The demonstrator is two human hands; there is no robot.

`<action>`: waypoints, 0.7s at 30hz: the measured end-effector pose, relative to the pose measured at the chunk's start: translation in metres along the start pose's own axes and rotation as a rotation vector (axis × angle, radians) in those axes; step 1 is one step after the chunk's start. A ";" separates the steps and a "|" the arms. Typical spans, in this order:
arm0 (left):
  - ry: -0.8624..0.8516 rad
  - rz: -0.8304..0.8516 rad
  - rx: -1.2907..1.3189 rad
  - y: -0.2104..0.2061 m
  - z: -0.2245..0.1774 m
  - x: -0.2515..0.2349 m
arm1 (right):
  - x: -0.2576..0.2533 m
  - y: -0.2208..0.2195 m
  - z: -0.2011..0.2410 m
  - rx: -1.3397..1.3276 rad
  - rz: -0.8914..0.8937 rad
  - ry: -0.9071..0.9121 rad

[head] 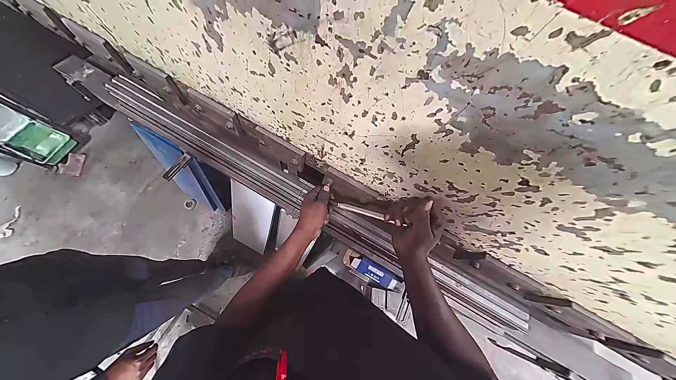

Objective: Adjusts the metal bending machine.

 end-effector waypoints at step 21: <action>0.262 0.537 0.600 -0.029 0.012 0.022 | -0.047 -0.184 -0.009 0.291 0.572 0.083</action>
Point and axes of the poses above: each hand's wrist, its own x-axis away from the middle knuckle, its own y-axis out of the back of the hand, z = x × y, the point moved 9 cm from there along -x, towards the middle knuckle, and after that the axes turned 8 degrees about y, right-handed, at the moved point
